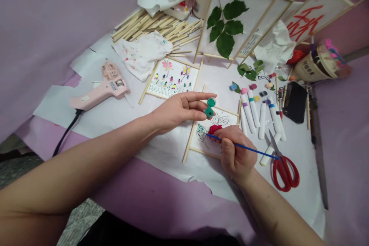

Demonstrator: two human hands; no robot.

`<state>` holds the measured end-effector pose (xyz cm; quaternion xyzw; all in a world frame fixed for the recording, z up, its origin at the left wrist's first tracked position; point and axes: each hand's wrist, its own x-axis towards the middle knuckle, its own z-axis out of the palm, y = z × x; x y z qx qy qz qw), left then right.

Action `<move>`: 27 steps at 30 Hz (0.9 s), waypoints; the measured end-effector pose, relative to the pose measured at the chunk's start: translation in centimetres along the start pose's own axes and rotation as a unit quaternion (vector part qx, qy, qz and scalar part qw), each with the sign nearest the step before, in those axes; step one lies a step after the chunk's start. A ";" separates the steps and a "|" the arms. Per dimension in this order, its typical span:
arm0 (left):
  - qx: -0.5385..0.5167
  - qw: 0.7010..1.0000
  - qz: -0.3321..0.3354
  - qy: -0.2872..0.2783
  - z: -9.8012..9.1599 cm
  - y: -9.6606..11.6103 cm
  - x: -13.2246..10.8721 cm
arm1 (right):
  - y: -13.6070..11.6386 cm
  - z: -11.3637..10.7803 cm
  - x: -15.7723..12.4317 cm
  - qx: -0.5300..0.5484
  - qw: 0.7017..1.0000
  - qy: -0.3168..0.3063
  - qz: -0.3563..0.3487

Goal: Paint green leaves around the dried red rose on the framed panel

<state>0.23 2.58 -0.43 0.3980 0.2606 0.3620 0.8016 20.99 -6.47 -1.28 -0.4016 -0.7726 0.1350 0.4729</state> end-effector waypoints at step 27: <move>-0.011 1.000 -0.003 -0.008 0.0 0.0 0.0 | -0.1 0.1 0.3 -0.006 1.000 -0.007 -0.004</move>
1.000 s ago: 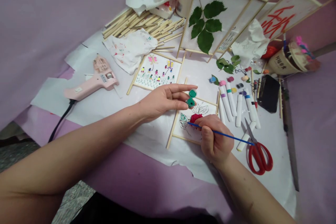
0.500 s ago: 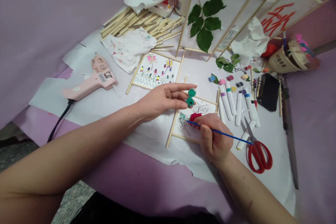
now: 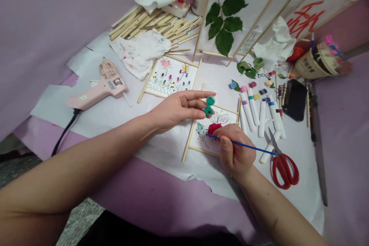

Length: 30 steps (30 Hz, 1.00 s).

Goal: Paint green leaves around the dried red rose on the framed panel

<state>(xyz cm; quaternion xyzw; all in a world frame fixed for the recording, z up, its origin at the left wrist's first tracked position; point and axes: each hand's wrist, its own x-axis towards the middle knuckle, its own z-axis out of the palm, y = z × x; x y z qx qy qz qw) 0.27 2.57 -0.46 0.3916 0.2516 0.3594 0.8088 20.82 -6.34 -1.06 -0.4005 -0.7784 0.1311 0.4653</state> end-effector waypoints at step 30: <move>0.015 1.000 0.001 0.005 0.0 0.1 0.0 | 0.0 -0.1 0.0 0.000 1.000 -0.005 -0.007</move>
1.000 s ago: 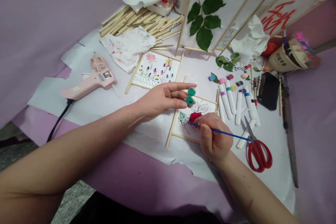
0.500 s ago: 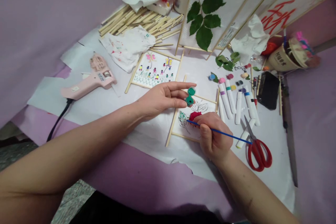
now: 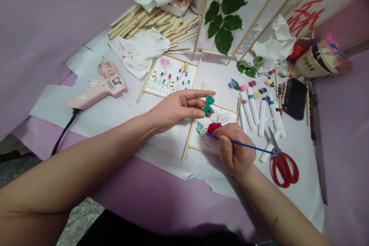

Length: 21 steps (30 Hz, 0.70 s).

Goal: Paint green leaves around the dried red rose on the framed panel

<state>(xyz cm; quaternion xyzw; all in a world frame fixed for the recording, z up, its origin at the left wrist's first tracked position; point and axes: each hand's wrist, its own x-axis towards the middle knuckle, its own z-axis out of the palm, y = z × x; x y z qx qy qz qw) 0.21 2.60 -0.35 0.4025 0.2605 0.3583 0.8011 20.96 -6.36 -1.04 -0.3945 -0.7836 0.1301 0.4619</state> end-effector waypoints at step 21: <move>-0.002 1.000 -0.003 0.004 0.2 0.1 0.0 | 0.1 0.0 -0.2 0.011 1.000 -0.019 0.003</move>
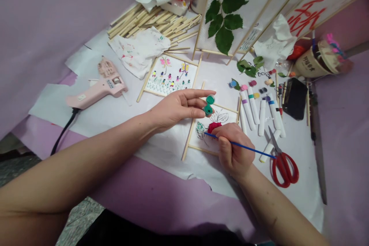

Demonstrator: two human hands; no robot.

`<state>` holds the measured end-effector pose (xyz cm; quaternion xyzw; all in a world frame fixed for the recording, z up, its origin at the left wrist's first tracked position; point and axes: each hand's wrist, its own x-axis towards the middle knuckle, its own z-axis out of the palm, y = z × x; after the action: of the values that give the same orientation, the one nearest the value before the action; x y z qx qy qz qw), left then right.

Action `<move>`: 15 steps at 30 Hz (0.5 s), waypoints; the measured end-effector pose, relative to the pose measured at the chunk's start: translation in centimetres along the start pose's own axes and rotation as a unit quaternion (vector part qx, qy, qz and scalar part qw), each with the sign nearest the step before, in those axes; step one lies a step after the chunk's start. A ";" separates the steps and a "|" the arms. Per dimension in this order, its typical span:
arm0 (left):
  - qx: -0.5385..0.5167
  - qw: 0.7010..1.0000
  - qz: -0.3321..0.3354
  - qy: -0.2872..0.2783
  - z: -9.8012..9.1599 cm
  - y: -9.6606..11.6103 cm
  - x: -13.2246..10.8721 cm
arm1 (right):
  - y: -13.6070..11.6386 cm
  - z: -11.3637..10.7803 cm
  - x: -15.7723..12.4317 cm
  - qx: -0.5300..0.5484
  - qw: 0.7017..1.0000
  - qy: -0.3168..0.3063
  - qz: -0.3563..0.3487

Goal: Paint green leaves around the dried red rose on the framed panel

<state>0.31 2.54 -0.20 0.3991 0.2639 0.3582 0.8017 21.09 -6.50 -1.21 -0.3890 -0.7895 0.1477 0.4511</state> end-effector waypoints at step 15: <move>0.010 1.000 -0.003 0.005 0.1 0.1 -0.1 | -0.1 0.1 0.1 -0.009 1.000 0.005 -0.002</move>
<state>0.26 2.45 -0.12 0.4040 0.2728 0.3550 0.7977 20.94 -6.50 -1.19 -0.3924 -0.7892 0.1379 0.4518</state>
